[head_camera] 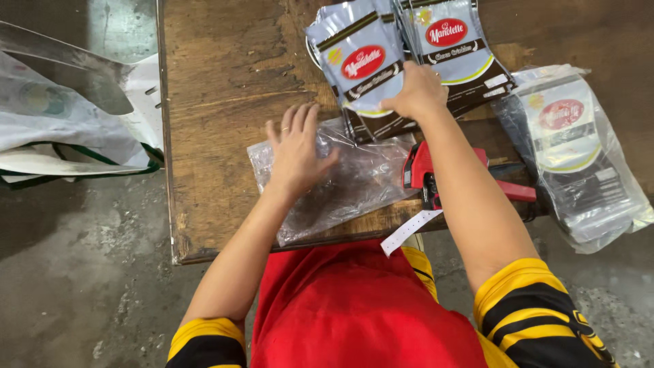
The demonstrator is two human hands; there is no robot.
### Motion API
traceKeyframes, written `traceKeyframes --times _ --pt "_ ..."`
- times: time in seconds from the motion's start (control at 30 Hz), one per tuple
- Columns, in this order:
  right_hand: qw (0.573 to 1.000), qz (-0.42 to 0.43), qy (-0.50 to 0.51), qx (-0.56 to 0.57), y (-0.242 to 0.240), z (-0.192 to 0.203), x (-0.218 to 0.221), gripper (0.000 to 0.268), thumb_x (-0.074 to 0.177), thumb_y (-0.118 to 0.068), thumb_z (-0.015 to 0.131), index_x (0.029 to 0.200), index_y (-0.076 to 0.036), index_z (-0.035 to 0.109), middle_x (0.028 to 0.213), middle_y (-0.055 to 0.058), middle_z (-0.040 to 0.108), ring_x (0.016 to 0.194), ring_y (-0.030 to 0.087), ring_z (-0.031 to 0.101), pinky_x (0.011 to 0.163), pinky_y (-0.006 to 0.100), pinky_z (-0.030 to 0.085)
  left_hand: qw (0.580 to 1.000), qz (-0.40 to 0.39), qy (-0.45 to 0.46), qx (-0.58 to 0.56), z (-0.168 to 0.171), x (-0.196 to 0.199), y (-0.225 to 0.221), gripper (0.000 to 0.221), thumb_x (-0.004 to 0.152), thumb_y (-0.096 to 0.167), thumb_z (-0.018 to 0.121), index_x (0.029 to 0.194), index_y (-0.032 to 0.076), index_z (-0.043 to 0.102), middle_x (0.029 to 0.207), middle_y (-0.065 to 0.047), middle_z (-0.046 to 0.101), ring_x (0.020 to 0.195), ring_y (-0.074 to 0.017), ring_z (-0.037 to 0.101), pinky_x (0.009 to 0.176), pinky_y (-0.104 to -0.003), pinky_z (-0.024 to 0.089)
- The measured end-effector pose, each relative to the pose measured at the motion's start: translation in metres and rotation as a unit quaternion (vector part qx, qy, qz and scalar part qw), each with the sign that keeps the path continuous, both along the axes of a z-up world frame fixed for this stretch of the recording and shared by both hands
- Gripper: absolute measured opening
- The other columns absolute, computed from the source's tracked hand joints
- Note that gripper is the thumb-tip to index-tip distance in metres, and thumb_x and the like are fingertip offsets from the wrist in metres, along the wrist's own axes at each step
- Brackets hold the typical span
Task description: The person applies adhesive labels to chocolate packaging pouches by hand and using a label dispenser tool.
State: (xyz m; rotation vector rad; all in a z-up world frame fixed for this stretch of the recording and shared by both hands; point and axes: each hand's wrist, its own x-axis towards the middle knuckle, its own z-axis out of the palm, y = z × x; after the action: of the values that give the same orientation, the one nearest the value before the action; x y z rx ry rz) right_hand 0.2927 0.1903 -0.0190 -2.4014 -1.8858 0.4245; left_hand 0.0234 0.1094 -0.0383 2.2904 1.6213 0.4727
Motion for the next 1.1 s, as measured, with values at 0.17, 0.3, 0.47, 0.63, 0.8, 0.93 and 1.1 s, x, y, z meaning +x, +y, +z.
traceKeyframes --times 0.17,0.3,0.47,0.63,0.8,0.93,1.1 --pt "0.999 0.035 0.029 0.023 0.0 -0.01 0.001 0.077 0.059 -0.047 0.095 0.122 -0.011 0.067 0.121 0.014 0.066 0.116 0.038 0.062 0.094 0.052 0.049 0.992 0.019 -0.124 0.018 -0.018 0.015 0.024 0.082 0.09 0.046 0.073 0.15 0.002 0.039 0.149 -0.018 0.048 0.143 -0.0376 0.037 0.115 -0.072 0.014" --pt "0.981 0.058 0.098 0.159 0.056 -0.007 0.027 0.024 0.094 -0.034 0.072 0.105 -0.015 0.079 0.108 0.005 0.076 0.111 0.029 0.072 0.097 0.04 0.056 0.993 0.014 -0.101 0.058 -0.015 0.017 0.02 0.077 0.085 0.043 0.073 0.145 0.005 0.044 0.147 -0.016 0.05 0.143 -0.0363 0.039 0.116 -0.071 0.012" --pt "0.951 0.11 -0.032 0.286 0.168 -0.003 0.012 0.033 0.081 -0.029 0.081 0.106 -0.009 0.075 0.1 0.012 0.075 0.107 0.039 0.065 0.091 0.057 0.047 0.993 0.019 -0.098 0.069 -0.001 0.017 0.017 0.067 0.089 0.042 0.07 0.142 0.008 0.05 0.146 -0.012 0.052 0.143 -0.0327 0.04 0.121 -0.068 0.012" --pt "0.994 0.062 -0.085 0.04 0.221 0.002 -0.005 0.042 0.07 -0.027 0.087 0.107 -0.011 0.074 0.104 0.016 0.074 0.111 0.036 0.066 0.103 0.058 0.04 0.995 0.018 -0.093 0.036 0.011 0.02 0.023 0.066 0.086 0.042 0.072 0.141 0.011 0.052 0.145 -0.011 0.052 0.142 -0.0326 0.039 0.117 -0.068 0.012" --pt "0.977 0.206 -0.053 0.014 0.247 0.002 0.017 0.081 0.051 -0.028 0.097 0.124 -0.011 0.066 0.115 0.018 0.068 0.112 0.044 0.061 0.087 0.07 0.04 0.997 0.02 -0.078 0.0 0.011 0.02 0.028 0.068 0.083 0.042 0.073 0.141 0.012 0.053 0.146 -0.01 0.05 0.141 -0.0333 0.039 0.116 -0.069 0.012" --pt "0.973 0.206 -0.102 0.012 0.238 -0.016 0.021 0.079 0.066 -0.024 0.092 0.135 -0.006 0.057 0.106 0.018 0.073 0.105 0.038 0.068 0.092 0.058 0.048 0.997 0.014 -0.071 -0.009 0.011 0.023 0.028 0.067 0.083 0.042 0.072 0.141 0.013 0.053 0.147 -0.011 0.049 0.142 -0.0335 0.038 0.116 -0.069 0.011" --pt "0.98 0.189 0.001 0.061 0.275 -0.009 0.06 0.037 0.084 -0.016 0.077 0.12 -0.01 0.072 0.101 0.015 0.077 0.095 0.032 0.073 0.089 0.048 0.058 0.998 0.014 -0.06 -0.014 0.012 0.024 0.03 0.068 0.084 0.043 0.072 0.141 0.012 0.053 0.147 -0.011 0.048 0.142 -0.0332 0.037 0.117 -0.069 0.01"
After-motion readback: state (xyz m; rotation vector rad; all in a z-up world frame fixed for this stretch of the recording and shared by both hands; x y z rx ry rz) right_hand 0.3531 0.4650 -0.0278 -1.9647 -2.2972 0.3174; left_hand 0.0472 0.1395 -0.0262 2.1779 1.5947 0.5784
